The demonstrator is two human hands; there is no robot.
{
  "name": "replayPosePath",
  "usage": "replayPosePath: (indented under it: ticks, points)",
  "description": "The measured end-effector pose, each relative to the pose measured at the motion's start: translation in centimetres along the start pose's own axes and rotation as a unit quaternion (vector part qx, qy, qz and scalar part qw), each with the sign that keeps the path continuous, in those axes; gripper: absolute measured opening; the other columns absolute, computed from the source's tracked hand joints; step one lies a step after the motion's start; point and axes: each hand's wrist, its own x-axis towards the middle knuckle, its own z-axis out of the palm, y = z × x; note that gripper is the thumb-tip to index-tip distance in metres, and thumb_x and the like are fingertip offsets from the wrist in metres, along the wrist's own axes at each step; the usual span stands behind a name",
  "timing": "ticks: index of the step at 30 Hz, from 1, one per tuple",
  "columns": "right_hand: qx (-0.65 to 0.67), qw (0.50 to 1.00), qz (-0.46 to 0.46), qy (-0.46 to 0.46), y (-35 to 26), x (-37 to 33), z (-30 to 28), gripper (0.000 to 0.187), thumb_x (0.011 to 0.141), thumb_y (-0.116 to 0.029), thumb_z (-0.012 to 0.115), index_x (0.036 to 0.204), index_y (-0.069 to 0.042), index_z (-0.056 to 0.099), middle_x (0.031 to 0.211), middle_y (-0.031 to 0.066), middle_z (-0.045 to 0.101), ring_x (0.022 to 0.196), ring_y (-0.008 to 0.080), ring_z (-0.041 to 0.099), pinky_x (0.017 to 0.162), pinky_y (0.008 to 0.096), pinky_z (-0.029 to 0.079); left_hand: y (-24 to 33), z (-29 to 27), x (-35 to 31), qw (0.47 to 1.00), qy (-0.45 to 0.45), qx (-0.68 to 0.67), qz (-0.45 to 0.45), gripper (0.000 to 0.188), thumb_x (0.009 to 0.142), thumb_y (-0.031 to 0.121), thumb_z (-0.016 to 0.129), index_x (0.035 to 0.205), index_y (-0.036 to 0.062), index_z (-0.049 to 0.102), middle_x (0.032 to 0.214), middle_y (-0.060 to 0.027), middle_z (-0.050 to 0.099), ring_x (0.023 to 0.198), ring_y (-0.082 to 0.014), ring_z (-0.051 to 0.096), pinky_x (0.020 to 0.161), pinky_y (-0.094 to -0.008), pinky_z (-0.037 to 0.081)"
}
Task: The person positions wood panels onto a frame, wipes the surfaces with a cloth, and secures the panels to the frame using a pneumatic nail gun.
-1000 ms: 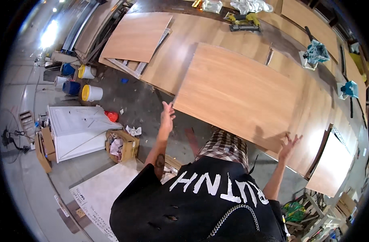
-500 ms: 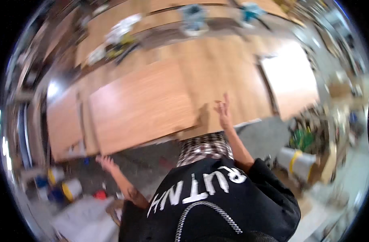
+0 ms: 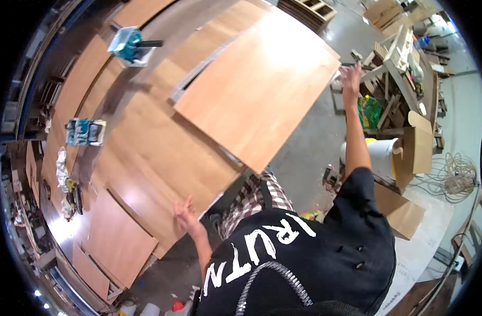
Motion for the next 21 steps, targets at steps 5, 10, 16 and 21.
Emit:
replayPosePath:
  ticks: [5,10,16,21]
  points:
    - [0.024,0.997,0.073,0.032,7.6,10.6,-7.4,0.083,0.094,-0.053,0.047,0.149,-0.005,0.009,0.149,0.0172,0.018,0.123,0.0305,0.046,0.098,0.046,0.043,3.0,11.5,-2.9,0.992,-0.104,0.002,-0.067,0.072,0.098,0.058,0.023,0.149,0.0078,0.017,0.129,-0.0124,0.056,0.104,-0.0182,0.051,0.083,-0.0304,0.04]
    - [0.133,0.982,0.133,-0.001,10.8,12.9,-6.8,0.083,0.094,-0.056,0.044,0.15,-0.011,0.003,0.152,0.0186,0.013,0.125,0.0325,0.046,0.097,0.0467,0.045,4.3,16.0,-4.3,0.977,-0.117,-0.113,-0.14,0.078,0.096,0.062,0.023,0.151,0.01,0.003,0.137,-0.0153,0.05,0.109,-0.0182,0.048,0.082,-0.028,0.038]
    - [0.162,0.974,0.157,-0.036,12.3,13.3,-5.2,0.076,0.098,-0.051,0.038,0.151,-0.013,-0.001,0.153,0.0175,0.014,0.125,0.0306,0.046,0.094,0.0457,0.047,5.0,18.6,-5.2,0.97,-0.091,-0.145,-0.171,0.082,0.094,0.064,0.025,0.151,0.0103,0.002,0.141,-0.0148,0.046,0.107,-0.0171,0.048,0.079,-0.0263,0.039]
    - [-0.356,0.9,-0.159,-0.196,18.3,14.2,-6.4,0.051,0.09,-0.026,0.043,0.139,-0.013,0.039,0.145,0.0115,0.037,0.126,0.0357,0.041,0.11,0.0512,0.021,4.4,18.4,-6.1,0.99,-0.094,-0.038,-0.093,0.064,0.101,0.04,0.03,0.151,0.0087,0.005,0.138,-0.0109,0.048,0.109,-0.0176,0.05,0.081,-0.0279,0.043]
